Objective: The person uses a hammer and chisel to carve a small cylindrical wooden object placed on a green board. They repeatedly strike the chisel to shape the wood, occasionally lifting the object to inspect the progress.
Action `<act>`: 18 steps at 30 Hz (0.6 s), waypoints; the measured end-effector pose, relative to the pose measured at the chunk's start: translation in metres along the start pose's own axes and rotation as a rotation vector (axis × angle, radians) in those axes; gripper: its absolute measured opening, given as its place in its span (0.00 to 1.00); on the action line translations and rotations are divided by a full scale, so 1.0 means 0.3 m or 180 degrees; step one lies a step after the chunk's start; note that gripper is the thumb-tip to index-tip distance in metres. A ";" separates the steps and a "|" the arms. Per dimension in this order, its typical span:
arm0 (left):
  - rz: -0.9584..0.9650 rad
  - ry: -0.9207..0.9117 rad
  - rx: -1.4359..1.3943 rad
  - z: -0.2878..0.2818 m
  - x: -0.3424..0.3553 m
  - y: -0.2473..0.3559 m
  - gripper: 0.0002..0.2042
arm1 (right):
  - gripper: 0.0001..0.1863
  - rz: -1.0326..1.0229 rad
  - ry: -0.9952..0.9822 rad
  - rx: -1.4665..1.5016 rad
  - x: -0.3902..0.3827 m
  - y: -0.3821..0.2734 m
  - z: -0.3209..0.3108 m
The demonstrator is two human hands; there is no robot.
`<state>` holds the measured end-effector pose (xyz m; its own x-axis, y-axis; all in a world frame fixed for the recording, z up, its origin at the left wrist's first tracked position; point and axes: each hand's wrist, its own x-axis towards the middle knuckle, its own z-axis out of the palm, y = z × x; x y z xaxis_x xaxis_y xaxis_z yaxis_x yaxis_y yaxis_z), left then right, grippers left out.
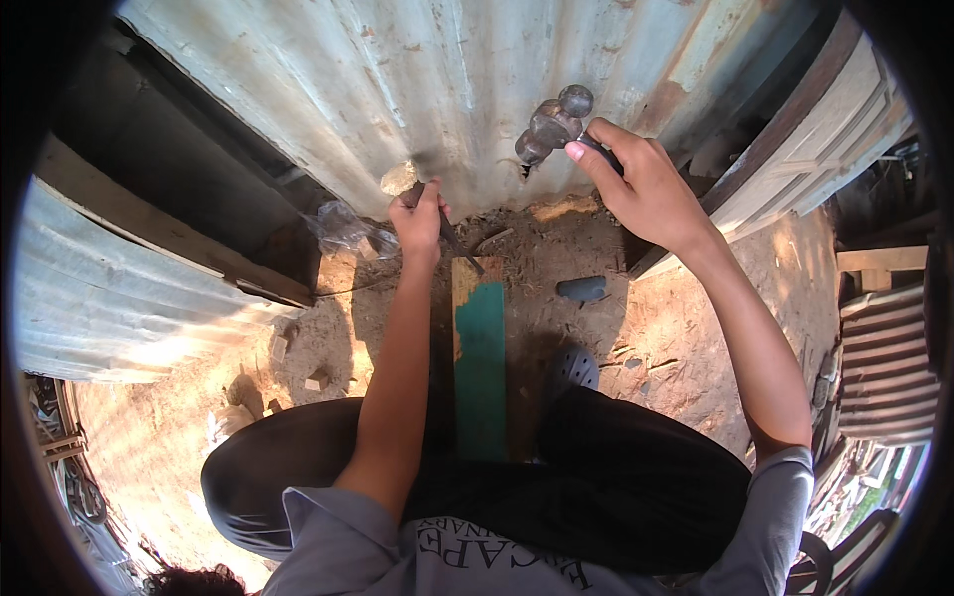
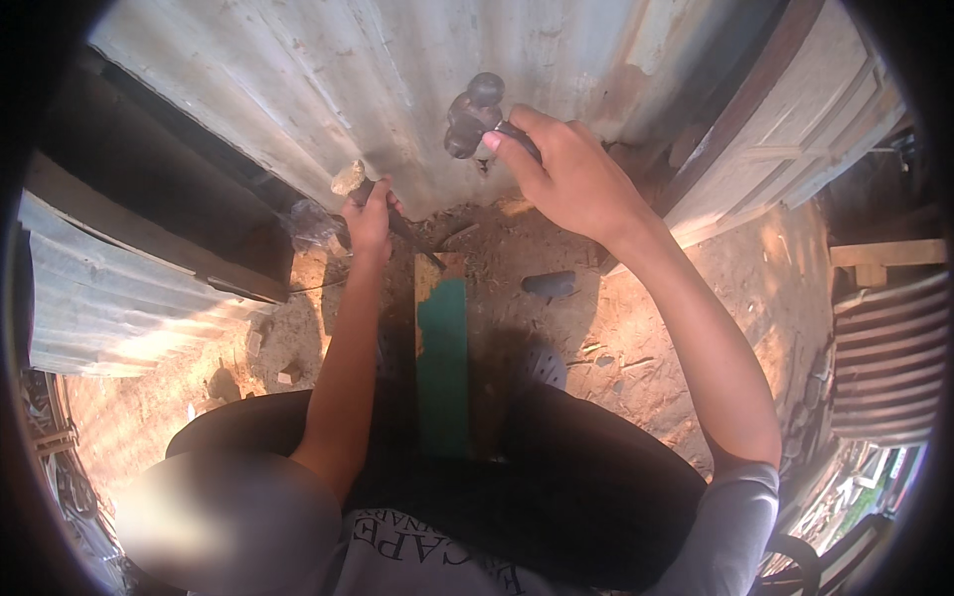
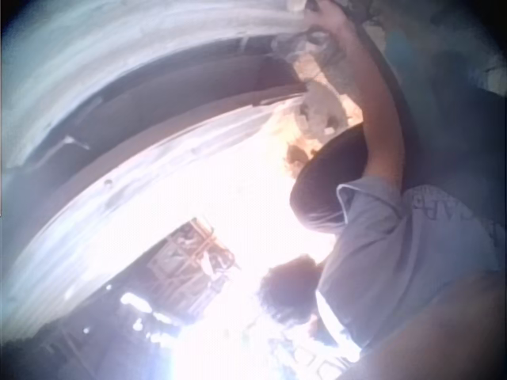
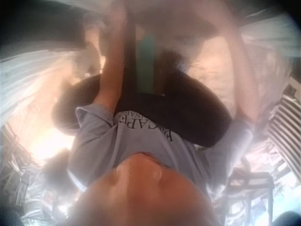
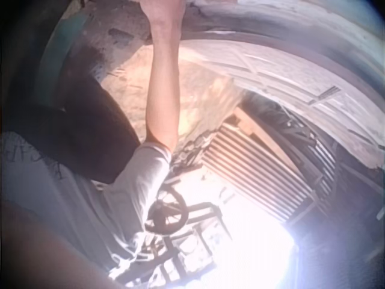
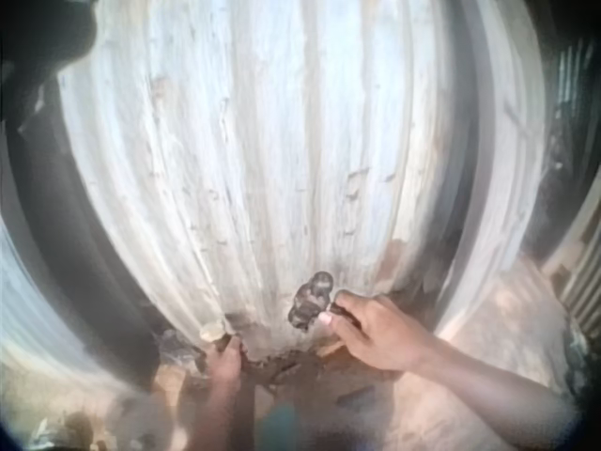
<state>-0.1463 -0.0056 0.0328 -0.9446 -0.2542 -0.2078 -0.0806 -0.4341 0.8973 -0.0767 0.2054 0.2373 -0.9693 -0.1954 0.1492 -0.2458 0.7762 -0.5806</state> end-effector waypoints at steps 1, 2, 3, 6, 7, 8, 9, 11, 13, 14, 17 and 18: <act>-0.0023 -0.0023 -0.0031 0.006 -0.001 0.000 0.08 | 0.17 -0.0008 0.0039 0.0064 0.000 0.001 0.004; -0.0040 -0.0159 0.0059 0.010 -0.004 0.000 0.07 | 0.17 -0.0017 0.0078 0.0128 -0.001 0.002 0.006; -0.0057 -0.0295 0.0147 0.014 -0.008 0.001 0.07 | 0.17 0.0079 0.0025 0.0115 -0.004 -0.003 0.003; -0.0019 -0.0608 0.0358 0.038 -0.036 0.022 0.06 | 0.17 0.0232 -0.0085 0.0082 -0.010 -0.015 -0.002; -0.0007 -0.0717 0.0414 0.052 -0.049 0.022 0.06 | 0.16 0.0229 -0.0070 0.0052 -0.018 -0.012 -0.005; -0.0078 -0.0765 0.0517 0.062 -0.059 0.022 0.05 | 0.16 0.0226 -0.0056 0.0021 -0.024 -0.007 -0.006; -0.0134 -0.0868 0.0560 0.074 -0.068 0.023 0.06 | 0.16 0.0221 -0.0069 0.0027 -0.028 -0.002 -0.005; -0.0213 -0.1078 0.0668 0.094 -0.079 0.042 0.08 | 0.15 0.0190 -0.0071 0.0060 -0.034 0.013 0.004; 0.0244 -0.1236 0.1233 0.096 -0.071 0.047 0.13 | 0.15 0.0120 -0.0084 0.0039 -0.038 0.030 0.011; 0.0413 -0.1246 0.1503 0.099 -0.061 0.051 0.14 | 0.15 0.0080 -0.0088 0.0030 -0.040 0.034 0.012; 0.0780 -0.1121 0.1608 0.111 -0.082 0.050 0.16 | 0.15 -0.0027 0.0015 0.0092 -0.049 0.038 0.008; 0.0879 -0.1055 0.1525 0.115 -0.094 0.050 0.16 | 0.15 -0.0022 0.0014 0.0094 -0.052 0.040 0.007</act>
<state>-0.1318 0.0251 0.0655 -0.9929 0.0124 0.1181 0.1187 0.0628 0.9909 -0.0645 0.2166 0.2264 -0.9676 -0.1979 0.1567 -0.2524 0.7567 -0.6031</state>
